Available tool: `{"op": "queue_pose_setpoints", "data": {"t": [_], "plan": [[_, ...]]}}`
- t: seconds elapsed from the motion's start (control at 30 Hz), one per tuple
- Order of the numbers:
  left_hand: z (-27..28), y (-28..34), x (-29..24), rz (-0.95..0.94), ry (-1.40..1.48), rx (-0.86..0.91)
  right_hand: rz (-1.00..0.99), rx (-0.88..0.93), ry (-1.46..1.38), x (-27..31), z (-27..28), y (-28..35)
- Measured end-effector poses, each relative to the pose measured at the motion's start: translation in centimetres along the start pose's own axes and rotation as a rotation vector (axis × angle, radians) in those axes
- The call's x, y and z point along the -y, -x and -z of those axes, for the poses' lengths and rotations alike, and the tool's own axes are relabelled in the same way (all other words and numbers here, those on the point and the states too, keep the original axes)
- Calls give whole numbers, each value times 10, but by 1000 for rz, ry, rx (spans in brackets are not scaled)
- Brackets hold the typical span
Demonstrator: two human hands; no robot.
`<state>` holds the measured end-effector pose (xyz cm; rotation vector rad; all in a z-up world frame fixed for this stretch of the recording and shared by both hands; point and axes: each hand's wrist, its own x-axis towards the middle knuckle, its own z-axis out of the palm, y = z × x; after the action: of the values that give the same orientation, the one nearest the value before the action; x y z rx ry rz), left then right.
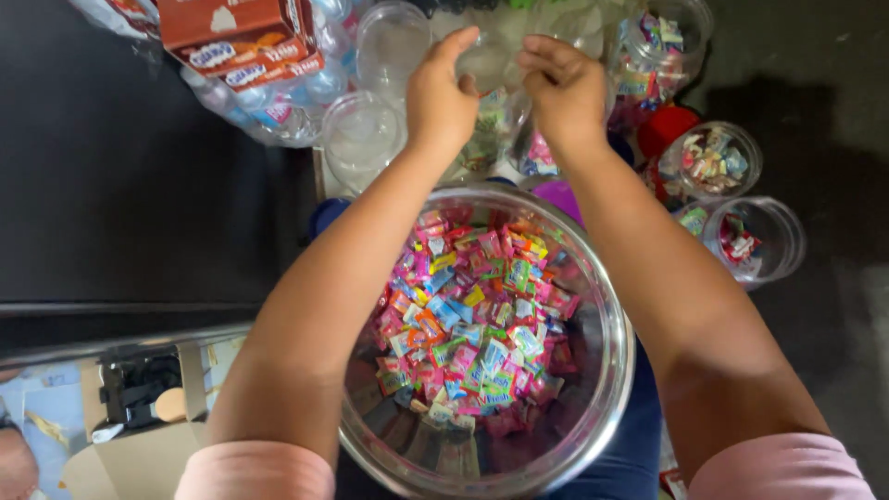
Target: Mixing wrapped candies in a large metal bowl and filling plastic containers.
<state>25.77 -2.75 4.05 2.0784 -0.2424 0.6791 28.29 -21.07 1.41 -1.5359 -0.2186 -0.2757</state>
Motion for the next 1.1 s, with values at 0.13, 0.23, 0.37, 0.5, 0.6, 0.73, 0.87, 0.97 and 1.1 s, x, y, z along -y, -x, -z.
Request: {"op": "queue_pose_setpoints", "data": {"t": [0.13,0.23,0.37,0.5,0.6,0.73,0.87,0.97,1.1], "plan": [[42,42,-29,-20,74,23,-123,-27,-111,40,20,59],[59,101,-40,3,110,87,-170,11,-41,46,34,125],[72,187,-59,182,69,438,-168,216,339,37,38,207],[70,243,-59,61,-266,491,-249,339,925,35,27,251],[62,237,-55,24,-347,373,-169,287,957,22,26,256],[25,235,1,32,-292,239,-251,354,924,5,37,249],[14,223,9,45,-390,314,-235,247,711,-21,50,254],[9,225,22,180,-511,464,-374,77,209,-17,51,251],[24,221,16,324,-551,472,-585,-49,-374,17,43,240]]}}
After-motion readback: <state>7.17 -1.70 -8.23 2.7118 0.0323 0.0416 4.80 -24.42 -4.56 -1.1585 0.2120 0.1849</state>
